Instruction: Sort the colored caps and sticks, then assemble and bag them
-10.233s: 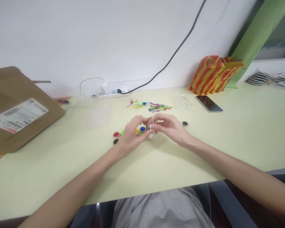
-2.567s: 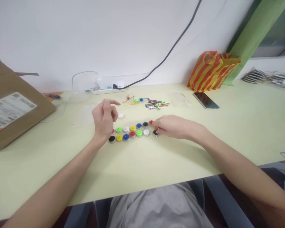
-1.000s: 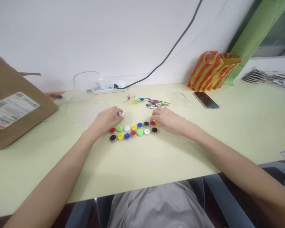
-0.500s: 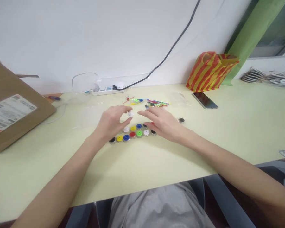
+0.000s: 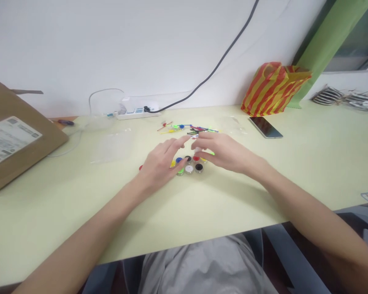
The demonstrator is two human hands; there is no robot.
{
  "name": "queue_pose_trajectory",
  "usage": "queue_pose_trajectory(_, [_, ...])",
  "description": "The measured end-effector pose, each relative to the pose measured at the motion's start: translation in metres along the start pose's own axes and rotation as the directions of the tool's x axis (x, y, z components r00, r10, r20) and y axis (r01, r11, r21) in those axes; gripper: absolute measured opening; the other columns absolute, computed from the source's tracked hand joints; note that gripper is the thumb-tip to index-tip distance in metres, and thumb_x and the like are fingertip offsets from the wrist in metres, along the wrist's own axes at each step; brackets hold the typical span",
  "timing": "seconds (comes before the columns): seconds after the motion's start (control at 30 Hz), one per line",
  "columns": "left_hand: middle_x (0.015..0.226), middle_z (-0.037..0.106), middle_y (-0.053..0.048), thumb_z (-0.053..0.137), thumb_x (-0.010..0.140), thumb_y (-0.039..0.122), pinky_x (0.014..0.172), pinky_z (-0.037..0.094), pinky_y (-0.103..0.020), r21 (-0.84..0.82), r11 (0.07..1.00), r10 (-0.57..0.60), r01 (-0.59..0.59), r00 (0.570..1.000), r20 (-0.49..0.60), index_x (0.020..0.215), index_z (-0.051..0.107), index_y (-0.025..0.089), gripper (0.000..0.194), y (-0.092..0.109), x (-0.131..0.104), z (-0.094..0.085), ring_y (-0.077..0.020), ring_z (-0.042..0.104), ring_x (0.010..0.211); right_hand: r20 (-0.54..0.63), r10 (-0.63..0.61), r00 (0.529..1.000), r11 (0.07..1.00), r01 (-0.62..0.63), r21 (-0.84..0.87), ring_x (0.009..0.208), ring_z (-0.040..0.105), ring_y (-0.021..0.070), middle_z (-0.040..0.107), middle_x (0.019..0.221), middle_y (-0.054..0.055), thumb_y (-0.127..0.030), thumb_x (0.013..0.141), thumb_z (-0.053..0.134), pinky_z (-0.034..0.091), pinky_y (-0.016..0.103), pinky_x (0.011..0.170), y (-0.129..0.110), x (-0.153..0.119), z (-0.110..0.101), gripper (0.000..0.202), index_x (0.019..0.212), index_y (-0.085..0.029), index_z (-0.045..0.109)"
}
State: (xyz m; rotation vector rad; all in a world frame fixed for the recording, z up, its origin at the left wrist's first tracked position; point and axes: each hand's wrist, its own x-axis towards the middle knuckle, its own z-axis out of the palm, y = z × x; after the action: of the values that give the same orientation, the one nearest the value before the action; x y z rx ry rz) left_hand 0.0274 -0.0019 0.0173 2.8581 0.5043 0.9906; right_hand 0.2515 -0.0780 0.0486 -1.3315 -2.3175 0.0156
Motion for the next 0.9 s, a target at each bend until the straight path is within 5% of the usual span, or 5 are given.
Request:
queue_pose_trajectory(0.07, [0.115,0.066,-0.007,0.051,0.101,0.022,0.091,0.052,-0.037,0.005,1.0,-0.011,0.01,1.0,0.018,0.147,0.04,0.025,0.048,0.0,0.0,-0.001,-0.0217,0.065,0.105,0.199,0.088,0.976,0.993,-0.1,0.055,0.08,0.062,0.0174,0.069,0.093,0.005,-0.018,0.096,0.057,0.042,0.029,0.071,0.005,-0.002,-0.016,0.013,0.097,-0.019,0.07])
queue_pose_trajectory(0.17, [0.112,0.065,-0.007,0.047,0.101,0.018,0.089,0.052,-0.037,0.004,1.0,-0.021,0.021,0.999,0.038,0.145,0.042,0.023,0.045,-0.002,-0.001,0.001,-0.0211,0.065,0.103,0.477,0.222,0.851,0.961,-0.274,0.041,0.065,0.055,0.0139,0.068,0.081,0.002,-0.018,0.091,0.056,0.037,0.027,0.061,0.009,-0.005,-0.027,0.014,0.087,-0.019,0.07])
queue_pose_trajectory(0.27, [0.112,0.065,-0.007,0.046,0.101,0.016,0.09,0.052,-0.037,-0.005,0.999,-0.043,0.043,0.998,0.051,0.144,0.044,0.023,0.044,-0.004,-0.002,0.002,-0.0206,0.064,0.102,0.581,0.297,0.757,0.929,-0.369,0.006,0.062,0.052,0.0131,0.067,0.079,0.001,-0.017,0.086,0.058,0.034,0.027,0.057,0.011,-0.008,-0.026,0.01,0.085,-0.02,0.067])
queue_pose_trajectory(0.9, [0.11,0.066,-0.007,0.042,0.1,0.014,0.085,0.051,-0.036,-0.005,0.999,-0.031,0.032,0.996,0.078,0.142,0.046,0.022,0.042,-0.003,0.0,0.0,-0.0204,0.063,0.098,0.468,0.244,0.849,0.962,-0.272,-0.008,0.066,0.05,0.0137,0.064,0.079,0.002,-0.016,0.082,0.061,0.03,0.027,0.06,0.005,-0.003,-0.016,0.005,0.078,-0.018,0.062])
